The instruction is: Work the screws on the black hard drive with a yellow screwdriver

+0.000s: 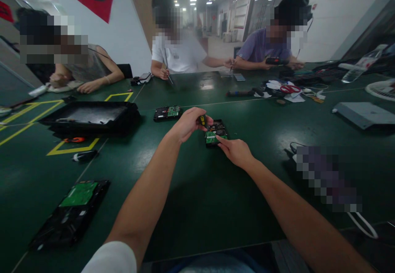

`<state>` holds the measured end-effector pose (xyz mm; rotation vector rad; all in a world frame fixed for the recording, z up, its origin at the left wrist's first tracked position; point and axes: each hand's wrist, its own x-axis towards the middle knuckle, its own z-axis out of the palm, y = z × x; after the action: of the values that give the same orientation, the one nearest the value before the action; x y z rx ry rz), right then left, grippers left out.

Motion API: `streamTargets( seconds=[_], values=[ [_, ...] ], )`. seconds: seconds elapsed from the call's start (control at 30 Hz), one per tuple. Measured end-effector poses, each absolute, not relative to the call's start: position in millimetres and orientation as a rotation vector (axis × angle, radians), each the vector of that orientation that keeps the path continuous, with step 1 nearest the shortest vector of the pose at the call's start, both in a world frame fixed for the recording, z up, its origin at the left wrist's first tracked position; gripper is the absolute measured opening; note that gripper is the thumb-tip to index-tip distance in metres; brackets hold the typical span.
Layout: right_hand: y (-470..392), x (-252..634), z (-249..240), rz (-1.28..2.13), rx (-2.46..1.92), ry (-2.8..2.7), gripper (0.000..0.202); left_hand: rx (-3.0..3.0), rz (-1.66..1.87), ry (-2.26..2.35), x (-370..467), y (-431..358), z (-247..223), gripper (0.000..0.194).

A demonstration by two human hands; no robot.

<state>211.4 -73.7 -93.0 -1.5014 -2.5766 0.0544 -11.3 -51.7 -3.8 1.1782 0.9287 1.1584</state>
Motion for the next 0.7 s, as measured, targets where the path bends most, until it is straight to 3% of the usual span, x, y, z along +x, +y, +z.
streamTargets(
  seconds=[0.27,0.7],
  values=[
    [-73.6,211.2,-92.6,0.044,-1.502,-2.577,0.049,1.376,1.174,0.982,-15.3,-51.1,-0.7,0.016],
    [-73.4,211.8,-92.0,0.044,-1.484,-2.573,0.049,1.22,1.128,0.926,-10.8,-52.5,-2.0,0.019]
  ],
)
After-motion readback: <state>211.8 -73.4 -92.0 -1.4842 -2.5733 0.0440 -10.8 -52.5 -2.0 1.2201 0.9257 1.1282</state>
